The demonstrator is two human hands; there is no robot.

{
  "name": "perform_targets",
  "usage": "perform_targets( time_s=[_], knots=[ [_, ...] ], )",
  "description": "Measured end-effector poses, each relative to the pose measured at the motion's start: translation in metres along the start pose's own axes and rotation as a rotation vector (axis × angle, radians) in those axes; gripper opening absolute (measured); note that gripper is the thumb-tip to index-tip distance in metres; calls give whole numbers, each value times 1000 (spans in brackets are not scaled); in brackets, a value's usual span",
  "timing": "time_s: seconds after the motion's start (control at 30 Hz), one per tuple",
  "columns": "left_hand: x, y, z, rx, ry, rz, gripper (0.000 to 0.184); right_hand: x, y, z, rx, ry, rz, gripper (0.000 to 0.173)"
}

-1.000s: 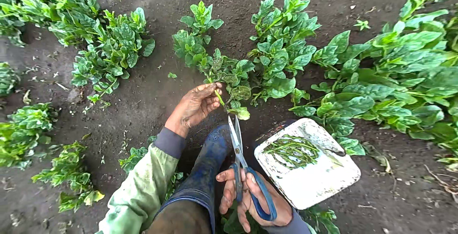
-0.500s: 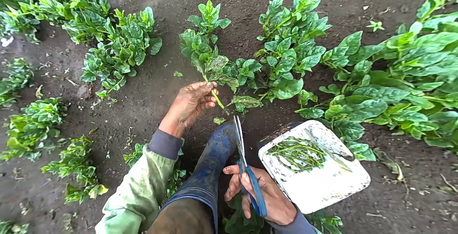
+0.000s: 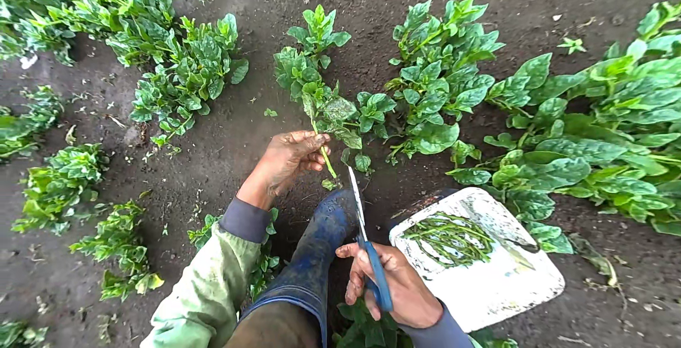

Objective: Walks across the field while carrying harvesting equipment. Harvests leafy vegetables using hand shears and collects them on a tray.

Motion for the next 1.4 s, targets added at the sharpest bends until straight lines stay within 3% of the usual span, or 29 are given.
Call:
perform_targets(
  time_s=[0.1,0.2,0.4,0.63,0.83,1.0,1.2,1.4],
  knots=[
    [-2,-2,2,82,-38,-13,21,-3,-7,2,90,14,-183,52],
    [-9,-10,2,161,-71,-47,25,0,-13,-1,156,3,-248,55],
    [-17,-18,1,275,-132,-195,30,10,-16,-9,226,-47,-212,52],
    [-22,-26,-3,324,-89,-298,31,10,-16,-8,290,-37,-175,50],
    [-20,-25,-8,286,-65,-290,33,12,-17,-2,311,-42,-108,44],
    [-18,-26,-12,258,-70,-301,33,12,-22,-4,417,4,-248,53],
    [-21,-30,-13,276,-80,-324,32,18,-20,-9,470,-39,-201,58],
    [-22,-31,-14,338,-83,-271,30,17,-21,-4,537,-25,-206,48]
  ],
)
Point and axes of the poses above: each hand's wrist, its own x-axis towards the middle knuckle, its own y-axis out of the back of the hand, z = x × y, the point moved 7 cm from there along x, towards the middle knuckle, and after that the axes turned 5 degrees about x, right-handed, at the moved point
